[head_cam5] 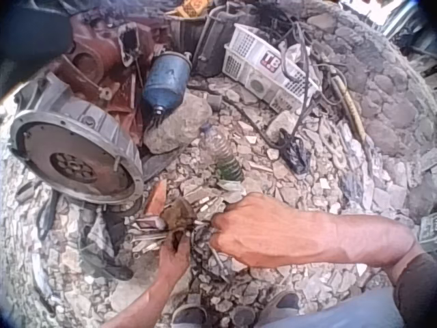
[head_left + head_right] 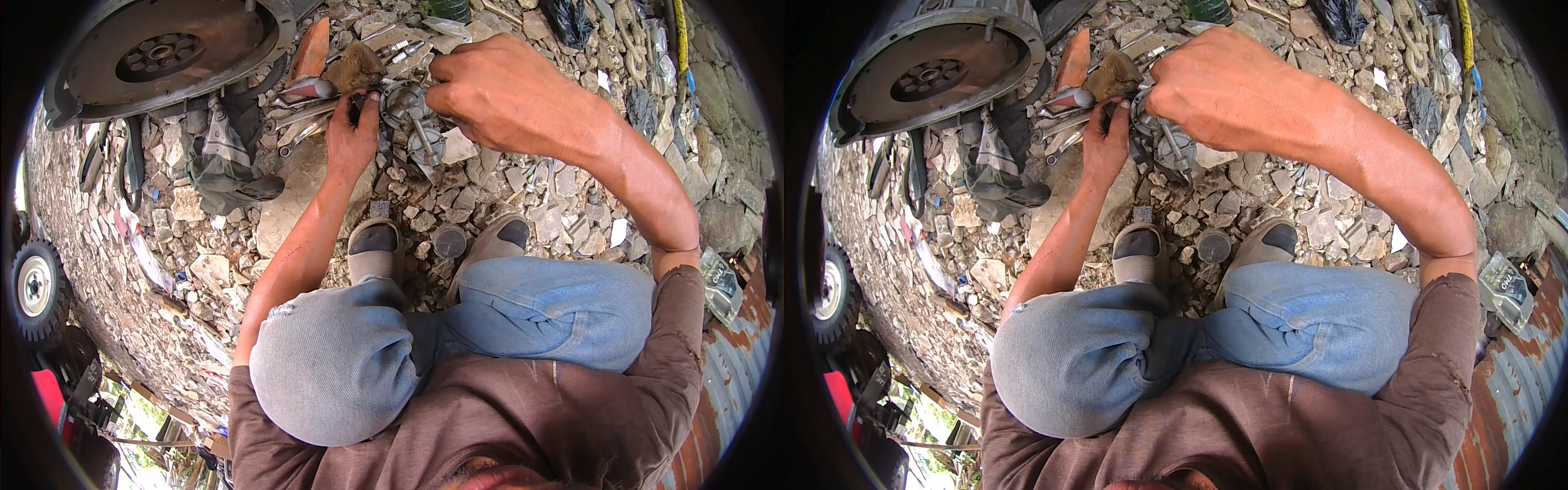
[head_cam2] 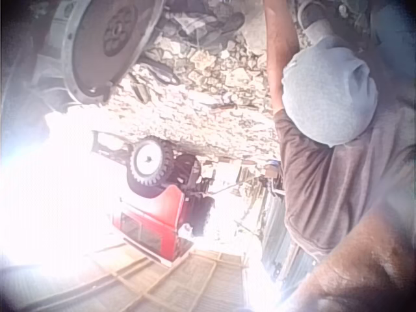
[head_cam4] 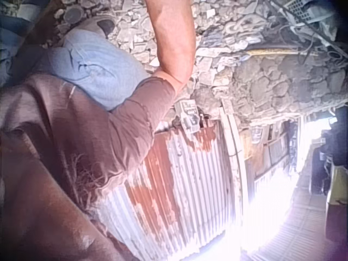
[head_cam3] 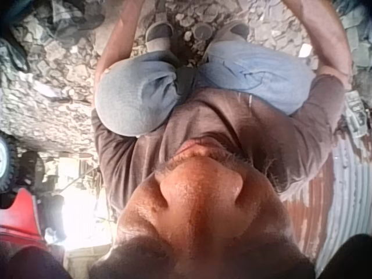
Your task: The person sits on a rocky ground and uses a screwdriver to adjust a small mechanical part held in their left hand. They repeatedly tighten or loosen screws on the component while surrounded by various tools and debris.
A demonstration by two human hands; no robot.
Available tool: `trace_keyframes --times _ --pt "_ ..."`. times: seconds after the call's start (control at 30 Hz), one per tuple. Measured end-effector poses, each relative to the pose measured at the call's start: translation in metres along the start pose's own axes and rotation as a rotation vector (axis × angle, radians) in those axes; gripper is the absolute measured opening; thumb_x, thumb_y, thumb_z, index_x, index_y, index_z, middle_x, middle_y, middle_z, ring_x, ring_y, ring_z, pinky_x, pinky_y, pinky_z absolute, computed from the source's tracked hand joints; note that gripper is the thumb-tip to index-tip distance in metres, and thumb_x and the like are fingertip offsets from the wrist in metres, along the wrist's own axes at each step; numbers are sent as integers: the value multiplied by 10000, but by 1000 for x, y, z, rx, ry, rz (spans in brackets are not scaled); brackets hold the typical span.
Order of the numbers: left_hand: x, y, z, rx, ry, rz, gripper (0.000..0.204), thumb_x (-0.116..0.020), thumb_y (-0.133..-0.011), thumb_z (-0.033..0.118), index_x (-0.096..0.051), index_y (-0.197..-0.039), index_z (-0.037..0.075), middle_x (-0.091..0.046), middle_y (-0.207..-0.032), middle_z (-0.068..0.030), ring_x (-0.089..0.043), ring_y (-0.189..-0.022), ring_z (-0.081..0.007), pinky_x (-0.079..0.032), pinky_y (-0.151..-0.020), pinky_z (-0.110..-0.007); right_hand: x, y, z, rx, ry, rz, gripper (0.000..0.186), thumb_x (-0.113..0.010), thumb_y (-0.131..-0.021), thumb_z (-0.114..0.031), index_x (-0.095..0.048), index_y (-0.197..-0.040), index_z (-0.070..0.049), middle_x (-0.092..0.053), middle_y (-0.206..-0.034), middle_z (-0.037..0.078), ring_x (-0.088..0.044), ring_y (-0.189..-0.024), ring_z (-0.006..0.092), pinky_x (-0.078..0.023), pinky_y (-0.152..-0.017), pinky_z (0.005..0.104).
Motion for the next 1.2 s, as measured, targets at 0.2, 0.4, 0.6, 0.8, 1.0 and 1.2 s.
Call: trace_keyframes --times 0.2,0.4,0.6,0.8,1.0,1.2 --pt "0 0 5 -77 -13 28 460 -670 -969 403 -659 -1209 11 -726 -910 -143 -694 -850 -254 -532 -828 -379 -4 2 1 -25 23 -94 135 -716 -711 -90 -655 -812 -26 -632 -834 111 -695 -859 325 -566 -713 448" --pt "1 1 6 -57 -10 23 454 -675 -968 401 -662 -1207 15 -728 -901 -136 -693 -843 -247 -531 -825 -370 -6 1 2 -21 24 -95 149 -722 -709 -91 -656 -827 -28 -630 -841 107 -694 -874 318 -568 -719 444" --pt "1 0 7 -80 -8 45 449 -678 -967 398 -664 -1199 14 -729 -889 -129 -699 -833 -235 -531 -811 -363 0 1 -1 17 -13 15 115 -646 -773 -97 -720 -739 -16 -684 -749 161 -728 -782 355 -577 -702 466" --pt "0 0 5 -53 -2 29 454 -677 -967 400 -665 -1197 9 -730 -892 -135 -703 -834 -243 -535 -806 -371 0 2 1 6 1 13 122 -642 -778 -105 -718 -734 -19 -683 -746 159 -728 -782 355 -576 -704 469" --pt "1 1 7 -69 -27 39 449 -674 -969 394 -663 -1200 10 -726 -868 -123 -695 -813 -229 -533 -797 -367 -1 1 1 16 1 28 121 -645 -774 -103 -716 -731 -14 -677 -738 161 -725 -767 356 -574 -690 466" --pt "0 1 8 -53 10 14 446 -672 -972 387 -655 -1209 10 -702 -809 -100 -665 -747 -198 -526 -746 -352 -2 1 1 19 -2 23 117 -649 -763 -99 -710 -720 -8 -673 -732 164 -725 -766 355 -573 -685 466"
Point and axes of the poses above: each hand's wrist, its own y-axis away from the middle knuckle, its own x-axis out of the back of the hand, z = x × y, the point moved 5 cm from there along -y, towards the middle knuckle
